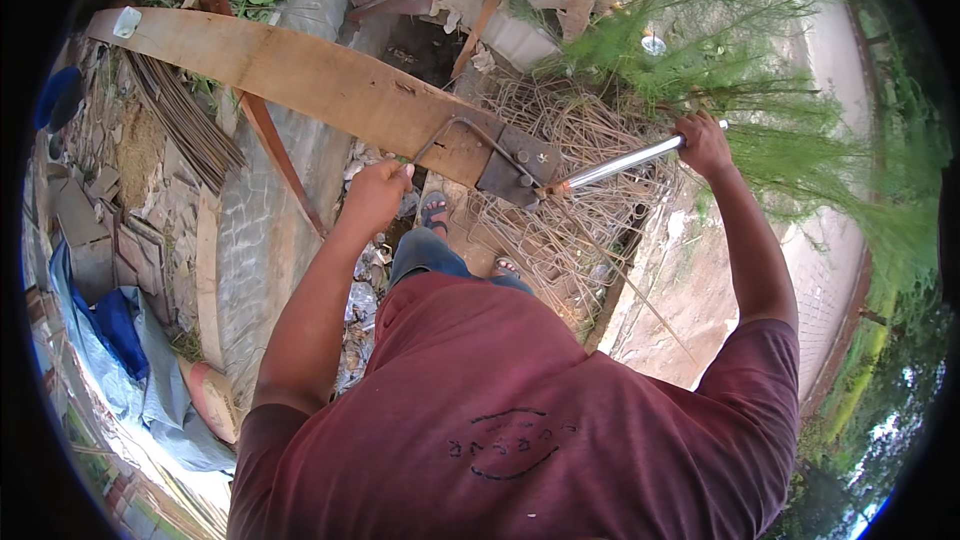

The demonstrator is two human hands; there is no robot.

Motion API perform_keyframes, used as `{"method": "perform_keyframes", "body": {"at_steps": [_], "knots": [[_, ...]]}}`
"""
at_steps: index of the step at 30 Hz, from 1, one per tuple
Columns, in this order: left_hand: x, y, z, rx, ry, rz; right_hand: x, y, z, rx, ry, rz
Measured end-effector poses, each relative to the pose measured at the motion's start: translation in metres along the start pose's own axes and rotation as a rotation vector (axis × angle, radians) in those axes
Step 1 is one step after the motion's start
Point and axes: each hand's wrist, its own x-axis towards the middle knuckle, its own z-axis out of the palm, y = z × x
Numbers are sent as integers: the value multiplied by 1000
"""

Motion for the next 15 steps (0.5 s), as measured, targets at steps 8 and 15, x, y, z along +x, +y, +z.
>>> {"method": "perform_keyframes", "body": {"at_steps": [8,15], "knots": [[22,-27,12,-41,103,101,1,-13,2,-10,-111,327],[-60,-103,0,301,650,268,-7,-20,-1,5,-6,372]]}}
